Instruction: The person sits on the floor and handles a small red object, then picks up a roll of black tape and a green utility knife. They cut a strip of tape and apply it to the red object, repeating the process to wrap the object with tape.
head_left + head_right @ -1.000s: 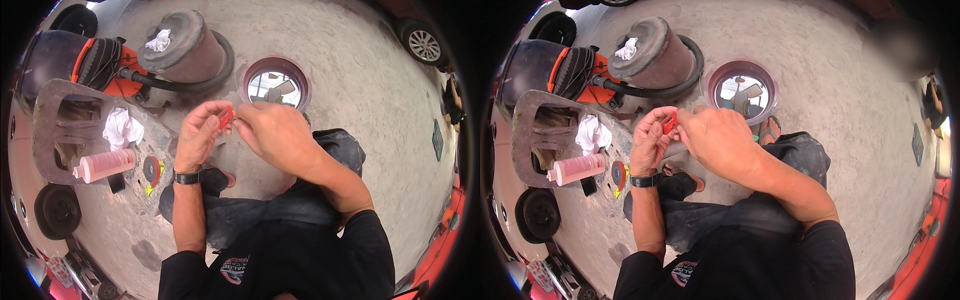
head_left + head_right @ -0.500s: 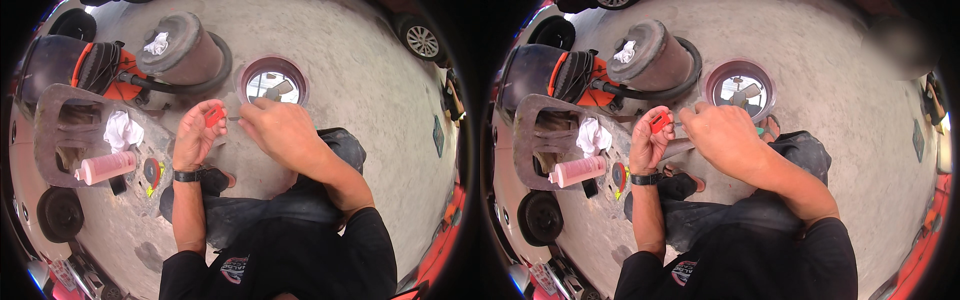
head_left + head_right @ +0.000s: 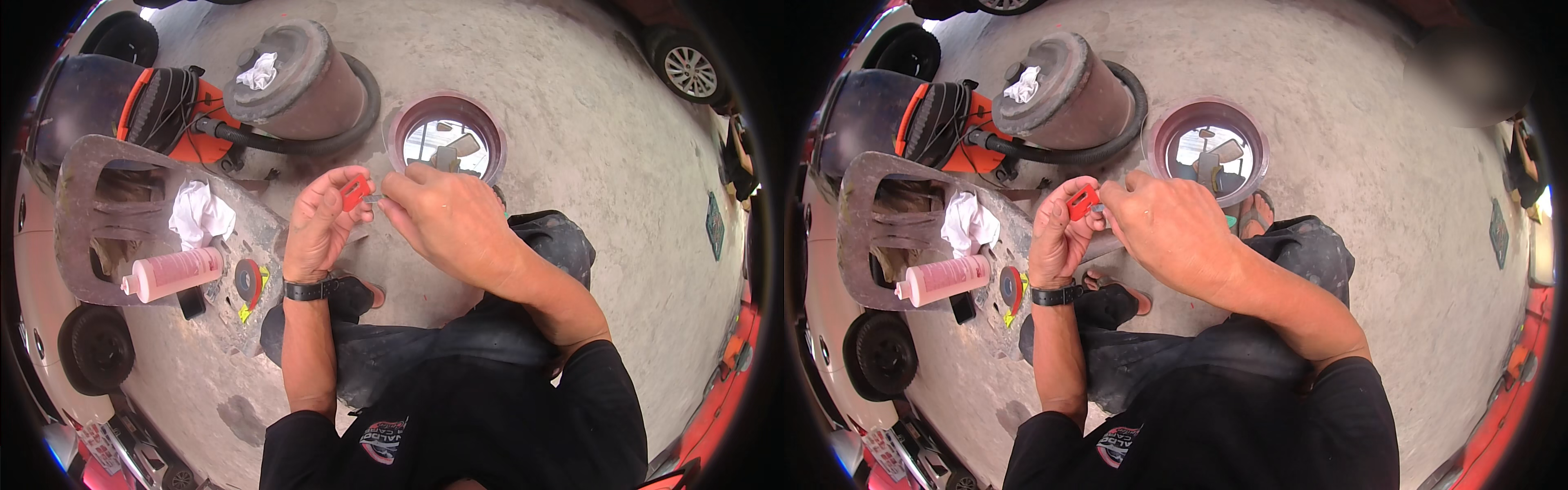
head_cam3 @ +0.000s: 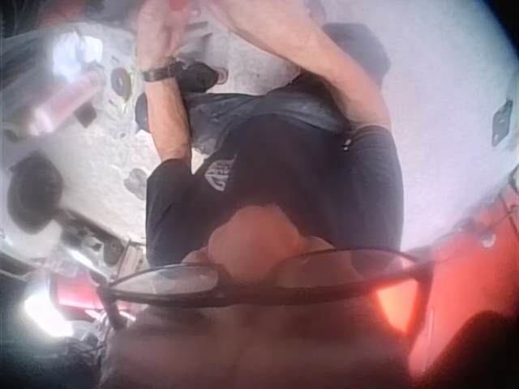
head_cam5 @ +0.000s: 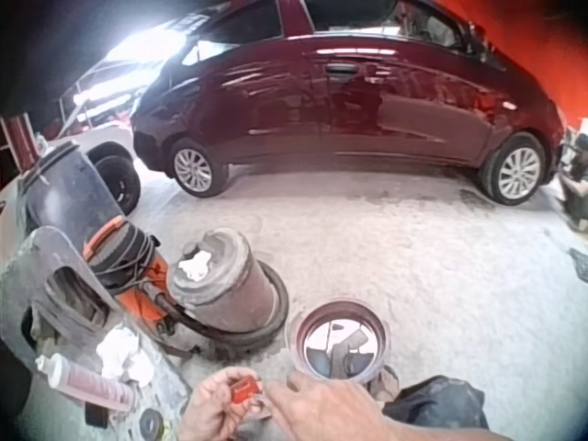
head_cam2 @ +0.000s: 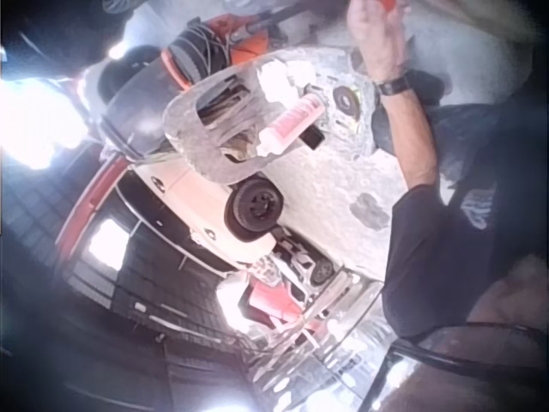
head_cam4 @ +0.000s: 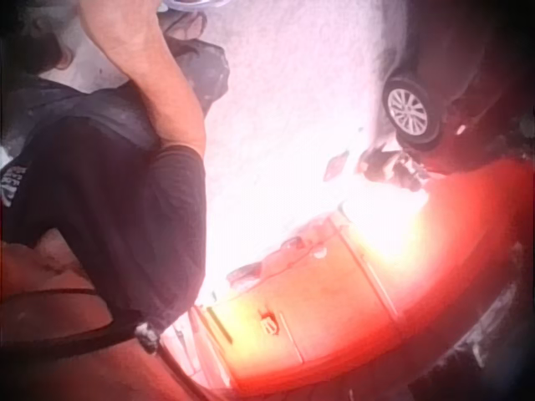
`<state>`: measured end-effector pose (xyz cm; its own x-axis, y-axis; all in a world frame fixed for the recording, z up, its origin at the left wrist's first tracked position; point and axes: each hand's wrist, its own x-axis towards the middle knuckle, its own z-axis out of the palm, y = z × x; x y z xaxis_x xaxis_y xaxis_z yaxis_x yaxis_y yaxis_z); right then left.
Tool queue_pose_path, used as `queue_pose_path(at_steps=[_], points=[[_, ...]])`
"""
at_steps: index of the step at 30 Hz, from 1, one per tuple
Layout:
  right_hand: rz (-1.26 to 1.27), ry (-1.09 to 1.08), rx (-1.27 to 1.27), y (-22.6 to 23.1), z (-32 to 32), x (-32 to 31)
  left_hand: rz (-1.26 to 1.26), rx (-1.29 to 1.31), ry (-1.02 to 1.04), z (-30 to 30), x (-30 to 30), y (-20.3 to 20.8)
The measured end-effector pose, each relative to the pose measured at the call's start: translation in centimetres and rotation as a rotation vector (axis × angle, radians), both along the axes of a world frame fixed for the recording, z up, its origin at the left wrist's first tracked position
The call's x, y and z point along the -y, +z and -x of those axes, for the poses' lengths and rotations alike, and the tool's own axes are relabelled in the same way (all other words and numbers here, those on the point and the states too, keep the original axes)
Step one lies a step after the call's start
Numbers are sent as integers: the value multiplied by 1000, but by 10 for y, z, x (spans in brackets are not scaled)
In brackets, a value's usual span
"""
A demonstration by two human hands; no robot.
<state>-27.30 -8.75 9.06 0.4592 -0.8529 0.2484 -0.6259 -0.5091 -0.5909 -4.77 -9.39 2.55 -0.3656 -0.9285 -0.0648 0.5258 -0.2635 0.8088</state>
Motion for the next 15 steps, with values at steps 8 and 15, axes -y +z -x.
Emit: queue_pose_path(at_steps=[8,15], points=[[13,-7,-11,-3,0,2,4,56,17,3,-1,3],[60,-23,-47,-4,-2,2,-29,77,13,1,-3,3]])
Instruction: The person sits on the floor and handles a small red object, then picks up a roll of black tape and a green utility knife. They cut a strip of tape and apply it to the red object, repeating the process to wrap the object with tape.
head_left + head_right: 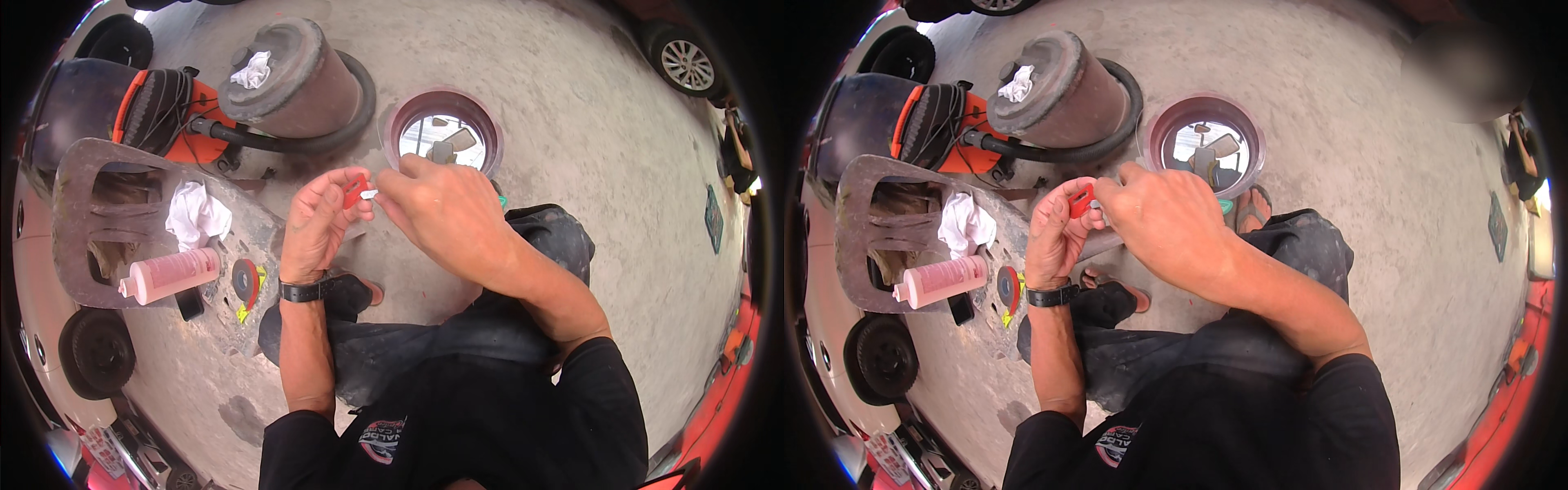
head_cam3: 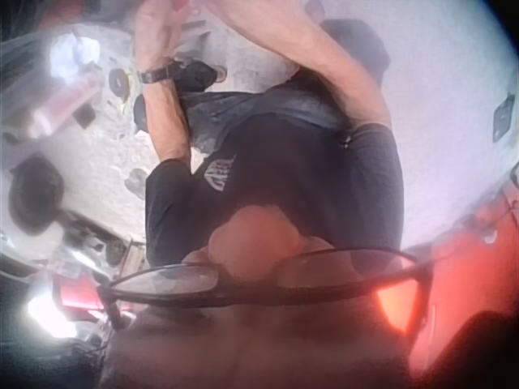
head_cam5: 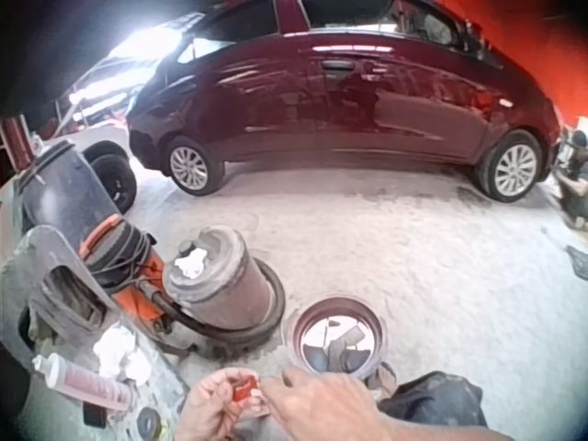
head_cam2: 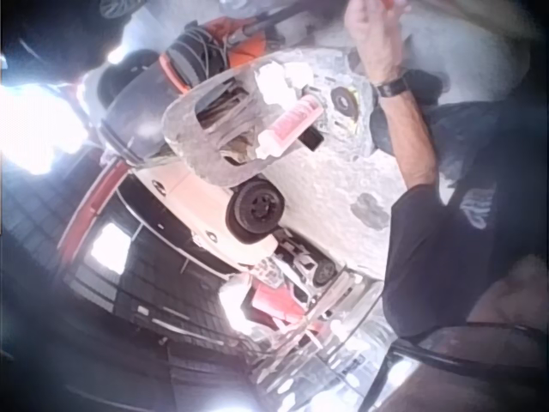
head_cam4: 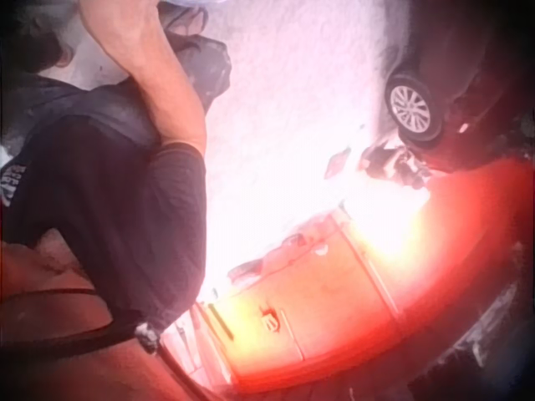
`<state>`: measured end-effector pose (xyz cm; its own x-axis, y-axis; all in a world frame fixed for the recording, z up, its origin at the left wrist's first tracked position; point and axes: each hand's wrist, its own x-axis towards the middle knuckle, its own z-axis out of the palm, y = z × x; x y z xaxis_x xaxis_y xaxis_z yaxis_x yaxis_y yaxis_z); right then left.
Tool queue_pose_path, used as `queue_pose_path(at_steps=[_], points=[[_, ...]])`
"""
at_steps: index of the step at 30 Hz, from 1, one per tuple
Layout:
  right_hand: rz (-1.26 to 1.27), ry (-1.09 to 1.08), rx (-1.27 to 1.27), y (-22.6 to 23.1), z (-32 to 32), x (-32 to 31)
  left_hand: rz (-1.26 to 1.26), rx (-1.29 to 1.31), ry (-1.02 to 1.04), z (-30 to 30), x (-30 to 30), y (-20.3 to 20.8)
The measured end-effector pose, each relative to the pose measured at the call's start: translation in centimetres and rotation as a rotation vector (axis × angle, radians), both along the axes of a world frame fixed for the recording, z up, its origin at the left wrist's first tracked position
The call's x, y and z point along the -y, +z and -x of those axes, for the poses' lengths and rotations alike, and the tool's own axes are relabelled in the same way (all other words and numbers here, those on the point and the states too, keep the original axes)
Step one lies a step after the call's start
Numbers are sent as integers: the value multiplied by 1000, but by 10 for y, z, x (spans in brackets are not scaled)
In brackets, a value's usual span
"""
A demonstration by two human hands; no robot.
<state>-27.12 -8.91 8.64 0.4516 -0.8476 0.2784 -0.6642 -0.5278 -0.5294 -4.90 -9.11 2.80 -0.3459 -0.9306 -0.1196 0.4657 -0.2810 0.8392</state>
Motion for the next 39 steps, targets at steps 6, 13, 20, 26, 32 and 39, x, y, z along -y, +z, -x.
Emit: queue_pose_path(at_steps=[6,13,20,26,32,39], points=[[83,-16,28,-2,0,0,-24,-12,-18,-1,-1,-2],[71,34,-18,-3,5,5,-52,-167,61,0,3,-8],[-442,-59,502,-1,-2,10,19,-288,90,-5,8,-5],[-563,-47,732,-17,-14,13,3,-40,191,17,-1,7],[-294,-7,812,-35,-30,19,76,84,315,24,-7,1],[-240,-15,722,-28,-31,19,126,84,293,16,-3,-1]])
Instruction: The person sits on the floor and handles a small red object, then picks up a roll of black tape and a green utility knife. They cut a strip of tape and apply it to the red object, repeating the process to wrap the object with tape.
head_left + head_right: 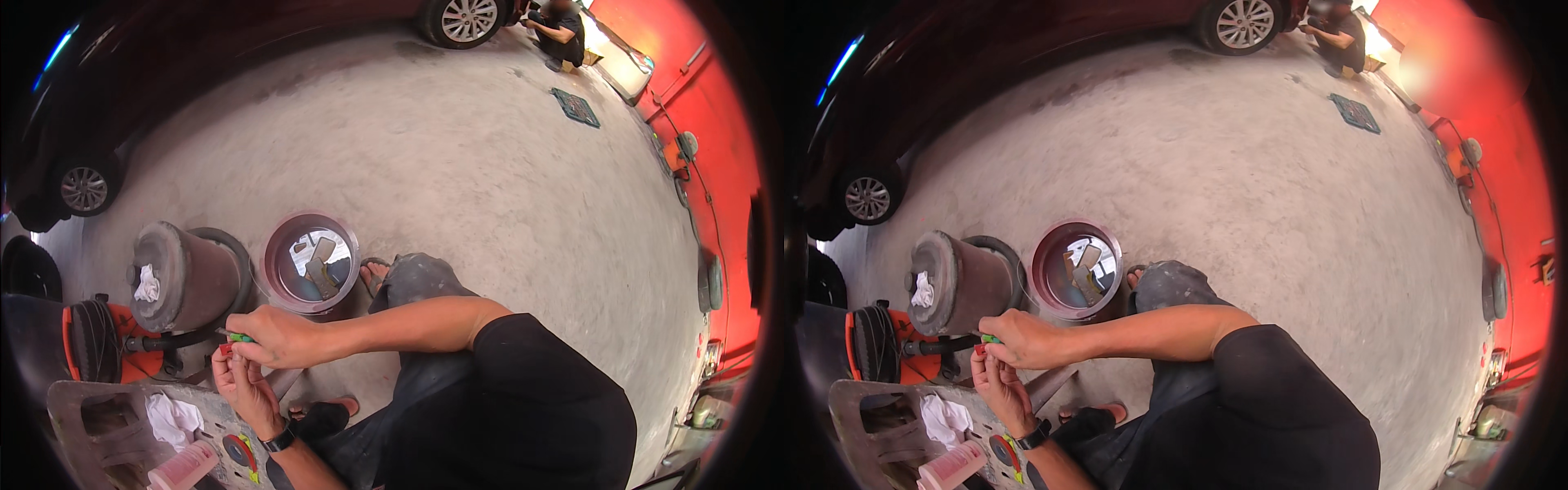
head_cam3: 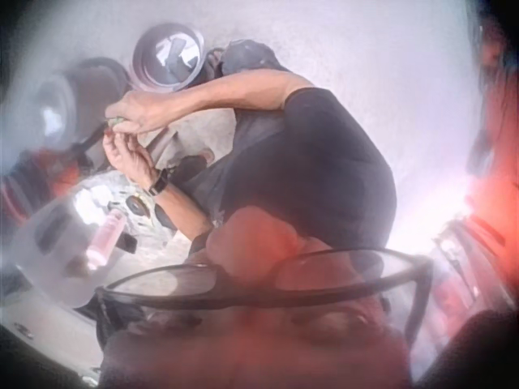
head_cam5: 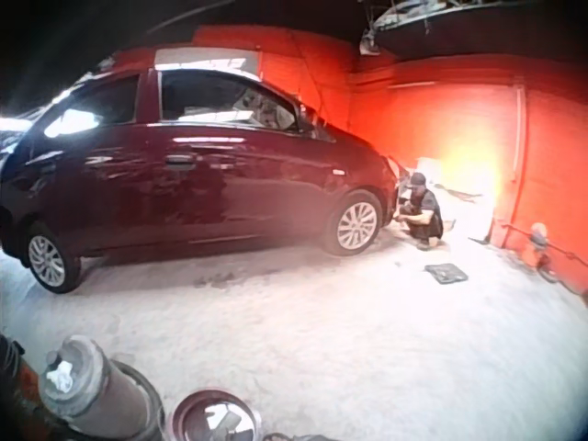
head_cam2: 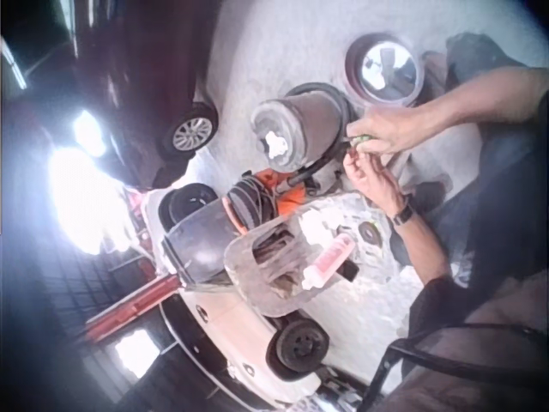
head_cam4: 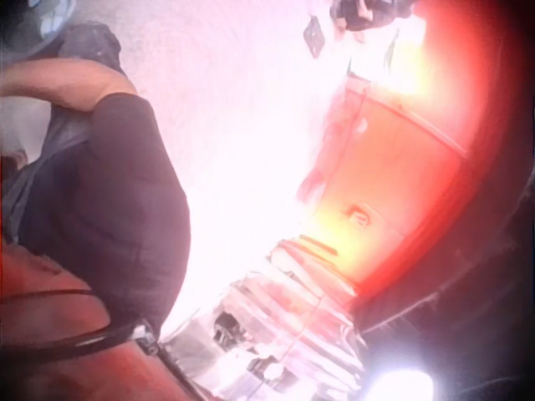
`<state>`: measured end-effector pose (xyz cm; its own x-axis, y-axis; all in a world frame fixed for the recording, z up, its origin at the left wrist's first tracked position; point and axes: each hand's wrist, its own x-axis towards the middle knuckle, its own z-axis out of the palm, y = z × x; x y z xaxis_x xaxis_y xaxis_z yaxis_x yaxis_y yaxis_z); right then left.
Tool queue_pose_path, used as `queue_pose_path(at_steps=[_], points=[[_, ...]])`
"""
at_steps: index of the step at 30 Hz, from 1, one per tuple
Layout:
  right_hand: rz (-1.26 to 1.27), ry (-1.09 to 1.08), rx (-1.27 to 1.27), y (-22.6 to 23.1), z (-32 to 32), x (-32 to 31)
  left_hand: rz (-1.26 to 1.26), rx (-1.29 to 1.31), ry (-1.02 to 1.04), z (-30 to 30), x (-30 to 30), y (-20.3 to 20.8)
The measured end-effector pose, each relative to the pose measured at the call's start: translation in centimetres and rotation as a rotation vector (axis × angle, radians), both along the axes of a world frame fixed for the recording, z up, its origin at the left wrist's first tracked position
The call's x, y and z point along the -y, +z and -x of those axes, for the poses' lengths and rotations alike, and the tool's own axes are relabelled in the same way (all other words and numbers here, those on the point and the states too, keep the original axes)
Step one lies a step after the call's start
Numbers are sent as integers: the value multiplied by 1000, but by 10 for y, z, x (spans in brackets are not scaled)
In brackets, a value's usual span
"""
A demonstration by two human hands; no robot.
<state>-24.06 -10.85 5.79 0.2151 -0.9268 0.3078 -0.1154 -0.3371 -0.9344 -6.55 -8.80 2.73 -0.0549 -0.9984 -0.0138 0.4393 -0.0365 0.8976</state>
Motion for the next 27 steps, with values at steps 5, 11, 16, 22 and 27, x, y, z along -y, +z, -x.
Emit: queue_pose_path(at_steps=[5,11,16,22,27], points=[[36,54,-72,4,9,7,19,158,114,12,-4,14],[-73,89,42,10,8,13,20,179,105,-2,4,1],[-114,110,107,7,10,18,13,88,102,4,3,-1],[78,141,51,17,20,17,-54,-75,-7,10,-4,10],[116,220,-27,18,22,25,-151,-183,-140,-9,-6,4]])
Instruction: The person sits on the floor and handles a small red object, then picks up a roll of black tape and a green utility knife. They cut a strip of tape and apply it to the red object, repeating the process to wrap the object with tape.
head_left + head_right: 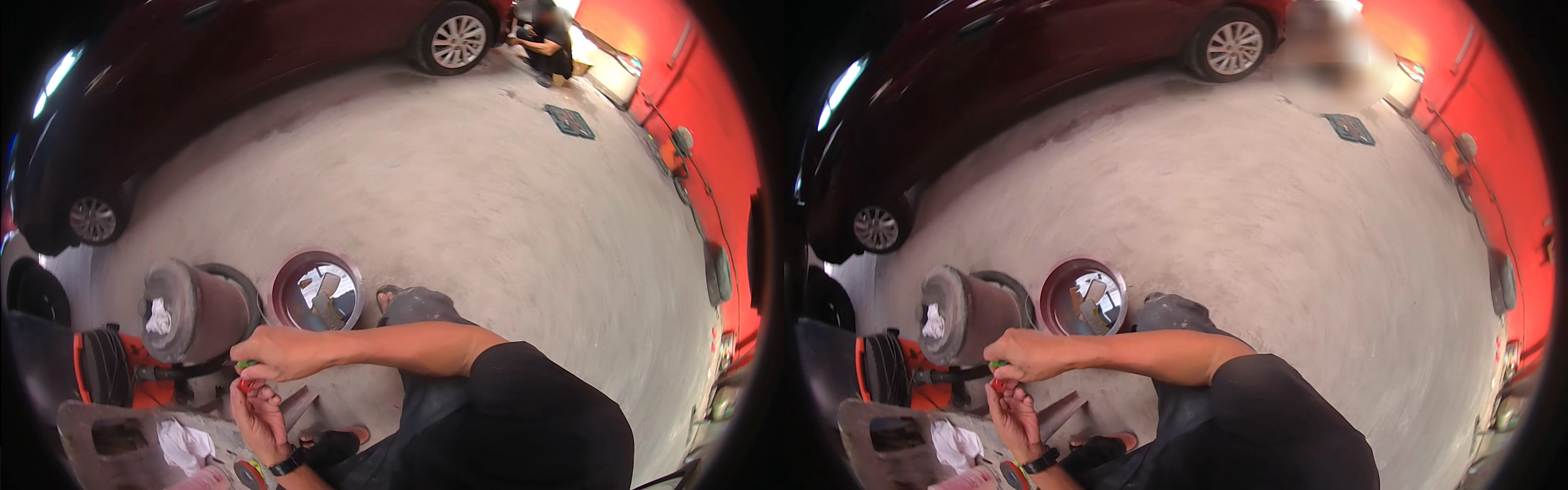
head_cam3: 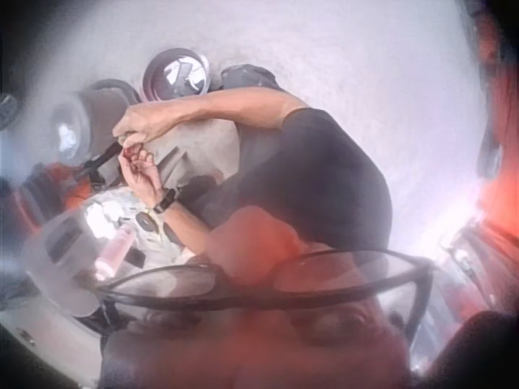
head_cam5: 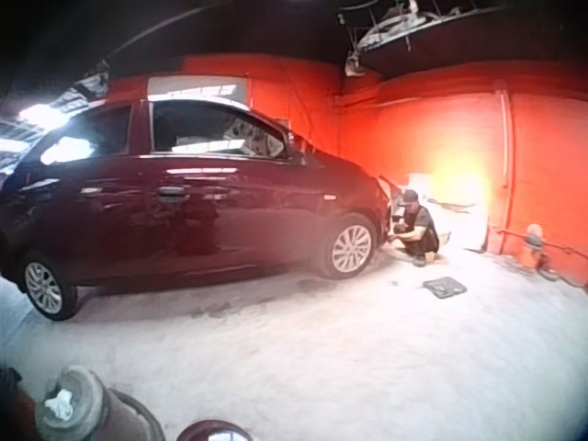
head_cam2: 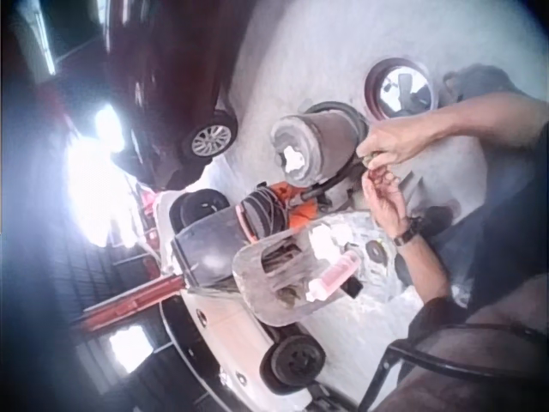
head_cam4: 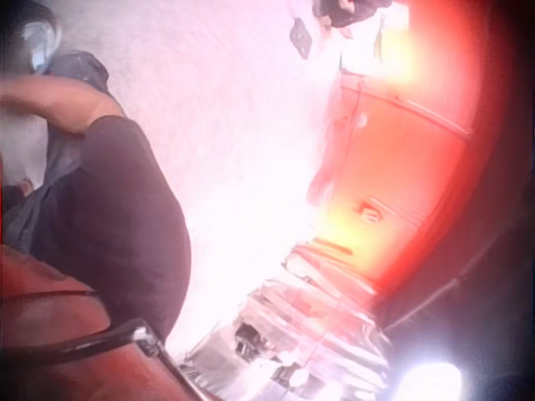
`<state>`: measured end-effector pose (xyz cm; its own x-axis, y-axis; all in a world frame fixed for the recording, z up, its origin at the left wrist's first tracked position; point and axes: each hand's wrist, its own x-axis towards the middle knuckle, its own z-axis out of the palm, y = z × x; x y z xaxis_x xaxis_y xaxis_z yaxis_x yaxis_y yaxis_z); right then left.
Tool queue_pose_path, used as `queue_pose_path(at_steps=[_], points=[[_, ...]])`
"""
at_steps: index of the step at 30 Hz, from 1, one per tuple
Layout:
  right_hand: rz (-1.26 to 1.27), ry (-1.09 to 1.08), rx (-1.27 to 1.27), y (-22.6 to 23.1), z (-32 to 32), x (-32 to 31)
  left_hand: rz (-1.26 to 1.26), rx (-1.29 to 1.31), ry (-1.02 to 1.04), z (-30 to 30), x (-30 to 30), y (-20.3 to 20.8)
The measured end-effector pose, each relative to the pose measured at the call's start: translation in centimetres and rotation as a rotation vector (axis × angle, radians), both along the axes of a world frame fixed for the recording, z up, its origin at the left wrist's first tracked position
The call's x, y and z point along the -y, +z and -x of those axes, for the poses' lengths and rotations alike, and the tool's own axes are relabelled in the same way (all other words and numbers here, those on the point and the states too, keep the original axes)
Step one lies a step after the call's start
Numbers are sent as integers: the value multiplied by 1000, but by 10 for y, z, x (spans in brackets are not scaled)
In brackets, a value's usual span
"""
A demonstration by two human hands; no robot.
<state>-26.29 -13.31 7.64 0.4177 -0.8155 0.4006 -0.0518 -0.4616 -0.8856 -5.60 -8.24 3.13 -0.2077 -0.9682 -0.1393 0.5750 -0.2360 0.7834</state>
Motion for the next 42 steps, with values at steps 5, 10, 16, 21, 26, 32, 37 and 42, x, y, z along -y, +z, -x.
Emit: queue_pose_path(at_steps=[5,10,16,21,26,32,37,42], points=[[-140,-84,-141,13,11,-7,4,-3,-44,15,0,14],[-489,-75,-94,11,4,-19,73,220,15,14,0,13],[-749,-105,-102,27,10,-23,37,113,123,20,1,13],[-700,-97,-123,25,11,-22,53,134,132,29,2,11],[-700,-115,-140,27,9,-16,49,132,124,33,1,15],[-705,-89,-95,24,6,-13,76,174,125,32,-1,10],[-585,-133,-136,16,1,-16,88,156,131,25,-2,9],[-474,-145,-141,16,2,-17,90,159,136,24,-2,13]])
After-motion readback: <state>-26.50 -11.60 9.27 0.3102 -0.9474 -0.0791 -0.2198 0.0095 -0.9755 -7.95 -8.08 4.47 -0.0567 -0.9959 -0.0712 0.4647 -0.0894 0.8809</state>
